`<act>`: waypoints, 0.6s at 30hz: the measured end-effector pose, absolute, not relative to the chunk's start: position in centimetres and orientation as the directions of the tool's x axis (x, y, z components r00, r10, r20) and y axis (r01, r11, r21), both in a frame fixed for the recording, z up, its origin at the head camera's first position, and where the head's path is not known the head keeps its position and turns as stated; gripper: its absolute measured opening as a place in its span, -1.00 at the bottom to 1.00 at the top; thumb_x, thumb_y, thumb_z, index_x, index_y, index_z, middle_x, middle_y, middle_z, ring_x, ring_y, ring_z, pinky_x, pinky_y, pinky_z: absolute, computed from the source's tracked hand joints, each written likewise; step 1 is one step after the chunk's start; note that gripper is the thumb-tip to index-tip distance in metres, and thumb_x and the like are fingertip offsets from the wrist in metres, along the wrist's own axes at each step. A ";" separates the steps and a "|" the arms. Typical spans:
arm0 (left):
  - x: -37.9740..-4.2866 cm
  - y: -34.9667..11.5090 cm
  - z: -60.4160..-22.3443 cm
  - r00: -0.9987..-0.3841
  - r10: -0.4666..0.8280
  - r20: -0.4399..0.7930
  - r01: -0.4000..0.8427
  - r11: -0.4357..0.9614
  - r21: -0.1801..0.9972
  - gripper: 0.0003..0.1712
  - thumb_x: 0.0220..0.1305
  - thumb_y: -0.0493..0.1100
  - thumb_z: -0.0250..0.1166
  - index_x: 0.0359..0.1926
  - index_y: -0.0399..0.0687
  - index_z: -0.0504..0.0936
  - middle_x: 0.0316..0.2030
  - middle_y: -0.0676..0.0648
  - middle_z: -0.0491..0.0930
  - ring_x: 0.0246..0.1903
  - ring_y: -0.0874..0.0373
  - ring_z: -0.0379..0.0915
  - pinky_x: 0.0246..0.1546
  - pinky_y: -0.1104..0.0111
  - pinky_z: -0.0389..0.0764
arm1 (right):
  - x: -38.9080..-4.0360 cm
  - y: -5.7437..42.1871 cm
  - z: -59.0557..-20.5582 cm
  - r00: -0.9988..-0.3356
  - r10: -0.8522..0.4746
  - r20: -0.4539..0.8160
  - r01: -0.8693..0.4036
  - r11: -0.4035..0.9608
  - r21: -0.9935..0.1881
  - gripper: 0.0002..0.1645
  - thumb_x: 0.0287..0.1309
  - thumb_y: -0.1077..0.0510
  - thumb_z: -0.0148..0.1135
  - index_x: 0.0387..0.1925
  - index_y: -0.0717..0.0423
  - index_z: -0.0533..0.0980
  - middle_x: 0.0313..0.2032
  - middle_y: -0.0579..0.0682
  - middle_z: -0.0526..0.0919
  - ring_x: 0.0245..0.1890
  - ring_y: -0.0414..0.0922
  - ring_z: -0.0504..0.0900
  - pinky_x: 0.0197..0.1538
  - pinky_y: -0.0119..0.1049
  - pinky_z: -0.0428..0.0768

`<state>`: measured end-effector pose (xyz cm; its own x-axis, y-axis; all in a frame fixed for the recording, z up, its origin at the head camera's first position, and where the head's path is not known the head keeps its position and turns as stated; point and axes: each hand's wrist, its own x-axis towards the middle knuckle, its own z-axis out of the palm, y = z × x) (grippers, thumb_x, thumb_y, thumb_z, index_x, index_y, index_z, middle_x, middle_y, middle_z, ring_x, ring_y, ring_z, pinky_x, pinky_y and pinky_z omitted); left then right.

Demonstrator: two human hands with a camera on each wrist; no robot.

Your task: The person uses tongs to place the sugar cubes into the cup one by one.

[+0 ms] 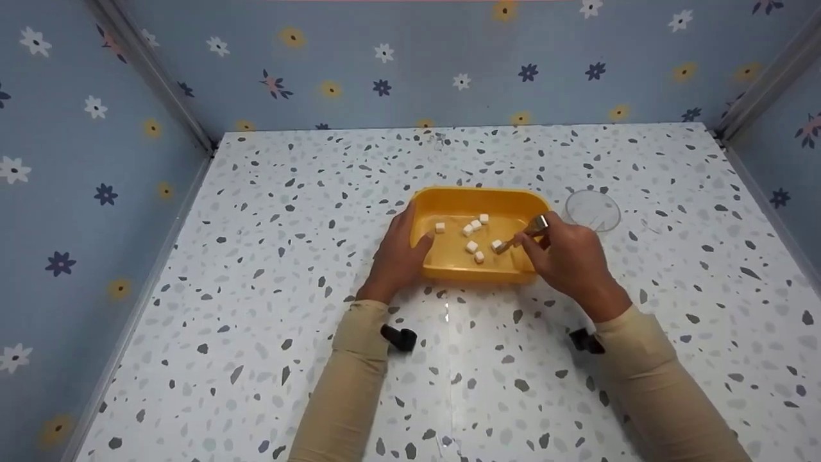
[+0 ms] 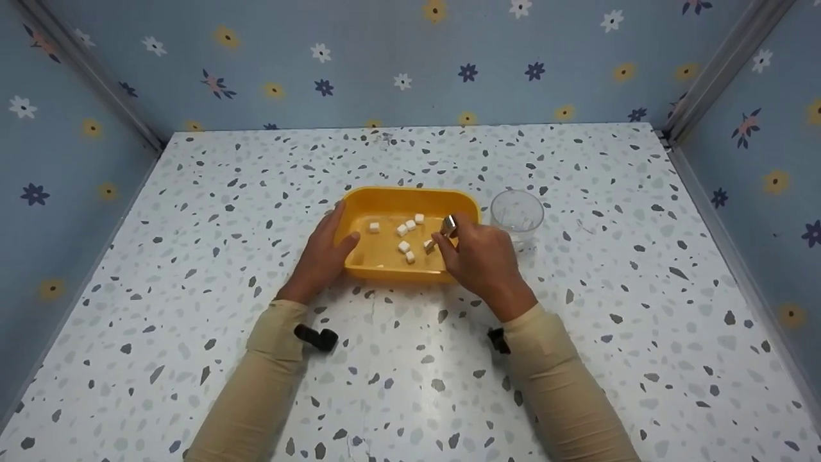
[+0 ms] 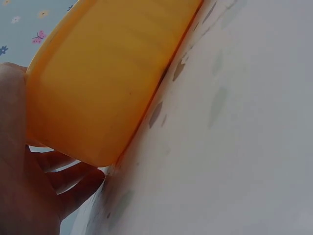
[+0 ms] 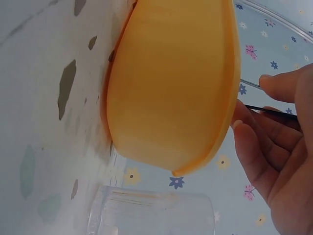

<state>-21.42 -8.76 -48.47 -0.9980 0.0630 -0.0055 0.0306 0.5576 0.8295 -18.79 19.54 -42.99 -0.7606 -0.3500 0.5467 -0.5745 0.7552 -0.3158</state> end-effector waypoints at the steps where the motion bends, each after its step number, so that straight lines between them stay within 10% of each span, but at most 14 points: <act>1: -21.4 -8.8 -48.5 -0.998 0.062 -0.007 0.029 0.561 0.827 -0.15 0.42 0.10 0.07 0.61 0.27 -0.08 0.51 0.02 0.12 0.37 0.09 0.20 0.38 0.17 0.22 | -18.8 19.5 -43.1 -0.759 -0.355 0.547 -0.577 0.754 -0.312 -0.69 0.17 0.15 0.44 -0.23 0.24 0.50 -0.43 0.13 0.71 -0.55 -0.01 0.65 -0.50 -0.21 0.64; 18: -21.5 -8.6 -48.5 -0.998 0.055 -0.019 0.016 0.569 0.822 -0.14 0.41 0.10 0.07 0.62 0.22 -0.07 0.51 0.01 0.12 0.36 0.09 0.21 0.39 0.18 0.21 | -18.7 18.8 -44.1 -0.751 -0.400 0.525 -0.599 0.746 -0.289 -0.70 0.19 0.13 0.44 -0.18 0.18 0.51 -0.44 0.04 0.69 -0.64 -0.12 0.47 -0.58 -0.33 0.46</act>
<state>-21.46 -8.64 -48.51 -0.9983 0.0552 -0.0189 0.0159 0.5688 0.8223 -18.73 18.85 -44.07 -0.7513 -0.4003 0.5247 -0.5995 0.7465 -0.2888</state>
